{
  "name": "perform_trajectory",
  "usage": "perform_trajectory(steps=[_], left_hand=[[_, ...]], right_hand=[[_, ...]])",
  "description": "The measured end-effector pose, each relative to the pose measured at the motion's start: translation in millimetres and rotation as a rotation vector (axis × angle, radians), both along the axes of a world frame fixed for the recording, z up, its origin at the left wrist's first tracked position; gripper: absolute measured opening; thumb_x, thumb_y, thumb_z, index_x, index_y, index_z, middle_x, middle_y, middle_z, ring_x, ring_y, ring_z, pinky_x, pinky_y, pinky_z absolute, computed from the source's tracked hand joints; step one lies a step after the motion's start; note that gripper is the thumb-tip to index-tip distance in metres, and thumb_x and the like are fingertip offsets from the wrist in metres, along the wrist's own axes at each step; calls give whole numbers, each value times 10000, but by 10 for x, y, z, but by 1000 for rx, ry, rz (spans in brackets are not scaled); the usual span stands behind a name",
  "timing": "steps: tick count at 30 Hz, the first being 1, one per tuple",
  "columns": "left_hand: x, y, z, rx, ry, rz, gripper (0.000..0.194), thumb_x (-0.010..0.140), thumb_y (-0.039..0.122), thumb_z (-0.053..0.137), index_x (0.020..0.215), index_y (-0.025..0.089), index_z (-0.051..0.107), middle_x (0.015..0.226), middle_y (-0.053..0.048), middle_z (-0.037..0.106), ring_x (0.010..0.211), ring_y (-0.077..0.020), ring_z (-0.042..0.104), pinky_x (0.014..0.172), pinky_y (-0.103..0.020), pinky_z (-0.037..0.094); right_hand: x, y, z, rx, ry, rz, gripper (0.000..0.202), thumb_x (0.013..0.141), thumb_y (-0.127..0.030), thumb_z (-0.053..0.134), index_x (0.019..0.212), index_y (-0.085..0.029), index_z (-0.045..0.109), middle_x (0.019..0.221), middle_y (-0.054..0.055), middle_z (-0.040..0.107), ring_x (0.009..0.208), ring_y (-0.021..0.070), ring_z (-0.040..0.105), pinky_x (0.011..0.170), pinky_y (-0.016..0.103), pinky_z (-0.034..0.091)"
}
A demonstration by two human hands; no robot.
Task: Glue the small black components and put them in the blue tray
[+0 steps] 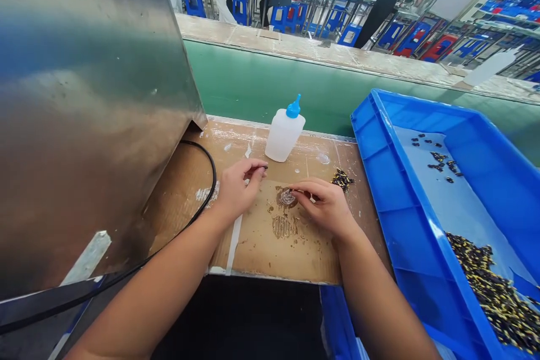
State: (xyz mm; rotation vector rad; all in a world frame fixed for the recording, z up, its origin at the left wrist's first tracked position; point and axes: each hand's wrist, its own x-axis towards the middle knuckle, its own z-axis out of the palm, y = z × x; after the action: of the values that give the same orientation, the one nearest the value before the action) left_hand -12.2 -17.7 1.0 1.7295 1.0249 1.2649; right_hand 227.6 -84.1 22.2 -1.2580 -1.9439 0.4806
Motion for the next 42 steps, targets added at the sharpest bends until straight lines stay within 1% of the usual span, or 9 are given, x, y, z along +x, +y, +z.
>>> perform_trajectory(steps=[5,12,20,24,27,31,34,37,42], left_hand=[[19,-35,82,51,-10,59,190,992,257,654,1108,207,796,1011,-89,818,909,-208,779,816,-336,639],[20,-83,162,168,33,75,179,980,197,656,1093,200,794,1036,-72,815,861,-174,737,788,-315,601],[15,-99,229,220,74,92,175,981,182,644,1081,207,787,1005,-58,816,823,-163,723,756,-302,595],[26,-107,213,215,62,89,180,970,178,657,1080,211,796,998,-57,825,815,-164,732,757,-310,610],[46,-110,170,117,-5,75,168,953,211,700,1074,214,817,1002,-64,838,850,-183,770,811,-343,642],[85,-105,138,-254,-246,-49,193,937,270,743,1096,191,818,969,-85,845,870,-216,814,838,-385,698],[113,-108,161,-486,-375,-126,212,902,305,813,1054,158,799,955,-109,847,857,-226,826,861,-403,717],[144,-125,186,-591,-421,-145,276,839,357,896,981,152,779,934,-121,846,866,-237,831,863,-392,718],[205,-178,212,-661,-444,-158,403,744,438,969,956,144,793,929,-122,846,886,-245,833,894,-380,710]], right_hand=[[15,-5,3,43,-50,-28,151,1022,-241,683,1104,-281,803,1024,33,817,879,197,761,790,336,623],[-28,-32,17,149,-113,-53,130,1026,-245,690,1096,-278,796,994,31,813,790,189,743,783,347,623],[-51,-41,43,138,-127,-55,145,1028,-236,671,1098,-283,789,997,29,812,824,201,751,784,361,628],[-51,-34,24,143,-134,-63,147,1027,-232,677,1114,-283,785,1014,27,811,808,194,739,785,360,617],[-44,-49,26,143,-84,-95,126,1012,-235,700,1095,-272,788,988,24,803,729,169,695,706,333,589],[-50,-80,21,95,79,-227,95,984,-288,742,1055,-258,799,941,32,787,679,161,655,648,323,553],[-89,-85,24,17,281,-312,125,959,-342,773,1029,-240,793,930,48,781,727,177,691,667,321,574],[-162,-72,60,-70,495,-316,197,913,-404,815,973,-222,769,868,50,762,714,181,700,629,304,590],[-316,-48,93,-206,712,-217,311,869,-495,860,928,-216,737,809,31,732,624,146,648,554,269,572]])
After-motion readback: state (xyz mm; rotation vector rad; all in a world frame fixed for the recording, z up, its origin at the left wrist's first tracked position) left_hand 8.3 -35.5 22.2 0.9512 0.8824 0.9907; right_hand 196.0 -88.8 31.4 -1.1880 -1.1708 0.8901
